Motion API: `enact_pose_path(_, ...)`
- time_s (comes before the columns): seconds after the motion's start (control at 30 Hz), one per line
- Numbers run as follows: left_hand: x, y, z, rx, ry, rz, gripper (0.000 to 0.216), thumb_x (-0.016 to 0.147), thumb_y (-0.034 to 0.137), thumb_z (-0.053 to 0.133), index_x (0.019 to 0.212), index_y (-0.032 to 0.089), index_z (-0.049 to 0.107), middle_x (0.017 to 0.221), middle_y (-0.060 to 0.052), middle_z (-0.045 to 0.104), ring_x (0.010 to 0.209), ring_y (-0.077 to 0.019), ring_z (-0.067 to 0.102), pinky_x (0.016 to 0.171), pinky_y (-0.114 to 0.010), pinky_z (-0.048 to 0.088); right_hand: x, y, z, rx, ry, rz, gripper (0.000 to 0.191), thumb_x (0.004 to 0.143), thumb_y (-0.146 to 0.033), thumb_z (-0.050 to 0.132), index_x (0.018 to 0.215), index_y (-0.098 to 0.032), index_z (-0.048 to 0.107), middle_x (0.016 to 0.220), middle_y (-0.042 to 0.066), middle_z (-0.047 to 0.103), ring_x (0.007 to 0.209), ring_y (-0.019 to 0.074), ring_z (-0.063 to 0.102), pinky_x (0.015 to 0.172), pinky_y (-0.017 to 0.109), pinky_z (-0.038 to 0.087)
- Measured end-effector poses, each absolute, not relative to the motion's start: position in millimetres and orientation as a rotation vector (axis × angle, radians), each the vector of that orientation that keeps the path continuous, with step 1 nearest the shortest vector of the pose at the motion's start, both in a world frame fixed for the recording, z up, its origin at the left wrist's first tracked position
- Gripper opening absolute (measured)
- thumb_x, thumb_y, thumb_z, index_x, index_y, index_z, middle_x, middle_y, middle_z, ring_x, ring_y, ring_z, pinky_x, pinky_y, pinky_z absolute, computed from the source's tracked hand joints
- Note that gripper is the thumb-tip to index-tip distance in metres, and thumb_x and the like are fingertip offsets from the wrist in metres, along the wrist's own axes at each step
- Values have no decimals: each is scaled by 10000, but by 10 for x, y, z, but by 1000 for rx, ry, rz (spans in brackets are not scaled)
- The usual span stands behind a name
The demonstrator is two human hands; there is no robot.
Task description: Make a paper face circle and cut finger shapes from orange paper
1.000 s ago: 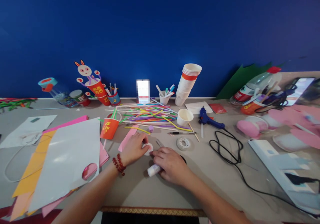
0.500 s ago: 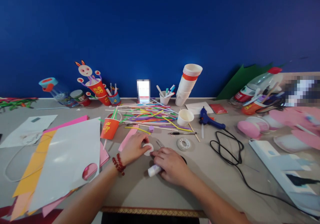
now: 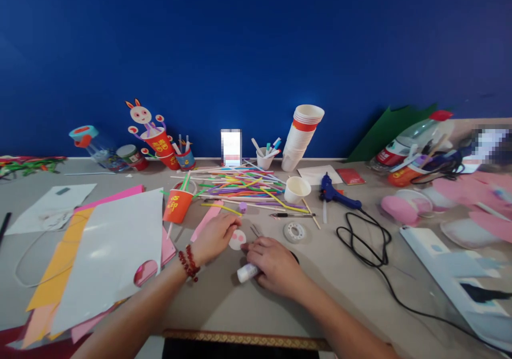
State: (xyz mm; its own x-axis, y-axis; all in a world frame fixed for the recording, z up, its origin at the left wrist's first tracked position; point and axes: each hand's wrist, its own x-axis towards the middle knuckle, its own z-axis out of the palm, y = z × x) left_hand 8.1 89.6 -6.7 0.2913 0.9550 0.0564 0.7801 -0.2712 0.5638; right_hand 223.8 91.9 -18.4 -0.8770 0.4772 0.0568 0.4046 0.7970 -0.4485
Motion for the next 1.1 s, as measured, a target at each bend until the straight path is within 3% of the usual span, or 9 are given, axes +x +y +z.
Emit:
enact_pose_path(0.2,-3,721,-1,2631,1311,221,350,901,146,482,1224,226,588,1241,-82,606,1153,-257,501,1024,-423,374,2238,917,-179,-695,-2841,638,167,761,-167,631,925,-184,656,1170,78,689,1038,249,578,899,399,481)
enact_pose_path(0.33,-80,617,-178,2726,1225,113,621,906,482,530,1453,239,365,1513,-84,395,1385,-314,305,1160,-543,132,2249,909,-192,-681,-2824,633,150,768,-195,643,917,-182,648,1231,69,664,1071,256,567,924,406,476)
enact_pose_path(0.4,-111,588,-257,2720,1195,102,782,879,602,500,1512,225,236,1554,-102,320,1432,-319,232,1169,-553,85,2254,910,-199,-687,-2821,632,137,771,-197,643,907,-183,649,1229,68,667,1075,257,566,928,405,476)
enact_pose_path(0.6,-163,573,-318,2688,1165,147,888,872,661,449,1538,178,115,1591,-165,169,1463,-305,185,1182,-513,109,2261,928,-202,-676,-2820,641,162,754,-197,667,914,-177,652,1247,71,660,1071,261,576,930,396,479)
enact_pose_path(0.9,-110,525,-355,2697,1158,109,921,861,714,394,1539,164,101,1593,-141,172,1461,-289,198,1196,-477,62,2252,936,-217,-683,-2816,628,163,738,-178,664,900,-179,649,1243,69,671,1063,272,594,934,399,471)
enact_pose_path(1.1,-105,483,-428,2709,1282,155,926,858,719,392,1536,154,113,1589,-158,175,1463,-311,179,1181,-504,107,2282,956,-170,-658,-2787,656,157,741,-144,637,891,-191,638,1232,72,675,1049,250,615,919,367,453)
